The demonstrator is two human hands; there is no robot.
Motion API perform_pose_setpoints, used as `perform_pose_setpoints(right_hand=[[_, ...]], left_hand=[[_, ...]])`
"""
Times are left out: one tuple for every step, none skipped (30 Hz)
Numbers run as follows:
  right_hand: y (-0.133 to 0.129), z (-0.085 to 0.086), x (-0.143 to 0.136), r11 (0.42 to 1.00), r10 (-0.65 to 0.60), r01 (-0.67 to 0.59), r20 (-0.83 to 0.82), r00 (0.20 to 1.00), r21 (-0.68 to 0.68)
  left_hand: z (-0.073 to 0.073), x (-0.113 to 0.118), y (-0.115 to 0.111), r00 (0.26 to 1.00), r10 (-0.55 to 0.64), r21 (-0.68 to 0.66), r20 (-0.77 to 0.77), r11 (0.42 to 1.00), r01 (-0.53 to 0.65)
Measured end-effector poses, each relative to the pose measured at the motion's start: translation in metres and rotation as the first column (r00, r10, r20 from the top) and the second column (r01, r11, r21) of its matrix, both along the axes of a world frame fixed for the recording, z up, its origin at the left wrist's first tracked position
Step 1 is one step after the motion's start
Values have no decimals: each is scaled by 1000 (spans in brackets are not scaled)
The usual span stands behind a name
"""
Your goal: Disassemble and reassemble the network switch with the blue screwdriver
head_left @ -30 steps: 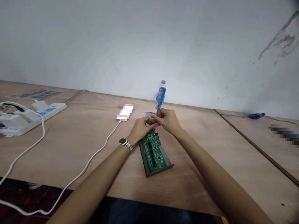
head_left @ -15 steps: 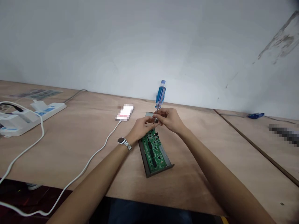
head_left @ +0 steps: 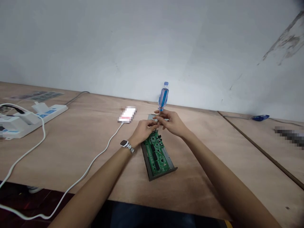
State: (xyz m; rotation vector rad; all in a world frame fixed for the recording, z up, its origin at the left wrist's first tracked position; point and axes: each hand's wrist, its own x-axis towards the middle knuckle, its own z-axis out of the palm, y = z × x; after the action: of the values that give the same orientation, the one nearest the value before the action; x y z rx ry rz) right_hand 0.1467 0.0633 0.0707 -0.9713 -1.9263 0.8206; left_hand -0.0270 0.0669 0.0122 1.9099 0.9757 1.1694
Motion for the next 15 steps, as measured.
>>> perform_pose_setpoints(right_hand=[[-1,3,2,999,27,-27,-3,1000,-36],[-1,5,3,998,32,-32,-6,999,-52],[-1,6,4,999,19,-19,-6,1000,-49],[-1,6,4,1000,-3,2,-3,1000,-31],[0,4,4,999,-32,32,-2,1000,-2],[2,2,3,997,-63,64,-5,998,34],[3,-1,2,993,-96,97,-11,995,73],[4,-4,0,985,-131,132,-21,991,114],[5,-7,-1,973,-167,170,-31,985,153],[6,-10,-3,960,-203,208,-45,978,189],[6,-12,-5,945,-237,244,-60,970,216],[6,-13,-6,934,-263,273,-72,962,232],[5,-13,-7,926,-281,291,-77,957,239],[4,-12,-7,926,-283,292,-69,957,238],[3,-11,-6,935,-267,271,-48,962,227]], left_hand=[[-1,-1,1,1000,-27,0,1,1000,27],[-1,-2,1,999,-41,1,9,999,41],[-2,-2,1,999,-40,2,22,999,40],[-3,-2,1,999,-22,5,37,1000,22],[-4,-1,1,999,8,9,52,1000,-9],[-5,1,1,997,48,11,66,999,-49],[-5,2,0,993,90,10,77,996,-91],[-5,4,-1,989,127,7,83,992,-128],[-5,6,-2,984,155,6,83,988,-156],[-4,8,-3,981,178,5,82,984,-179],[-4,9,-3,978,193,4,80,981,-194],[-4,10,-4,976,200,3,81,980,-201],[-4,11,-4,977,198,2,82,980,-199],[-4,11,-4,979,190,0,79,982,-190],[-4,10,-4,982,175,-1,72,985,-175]])
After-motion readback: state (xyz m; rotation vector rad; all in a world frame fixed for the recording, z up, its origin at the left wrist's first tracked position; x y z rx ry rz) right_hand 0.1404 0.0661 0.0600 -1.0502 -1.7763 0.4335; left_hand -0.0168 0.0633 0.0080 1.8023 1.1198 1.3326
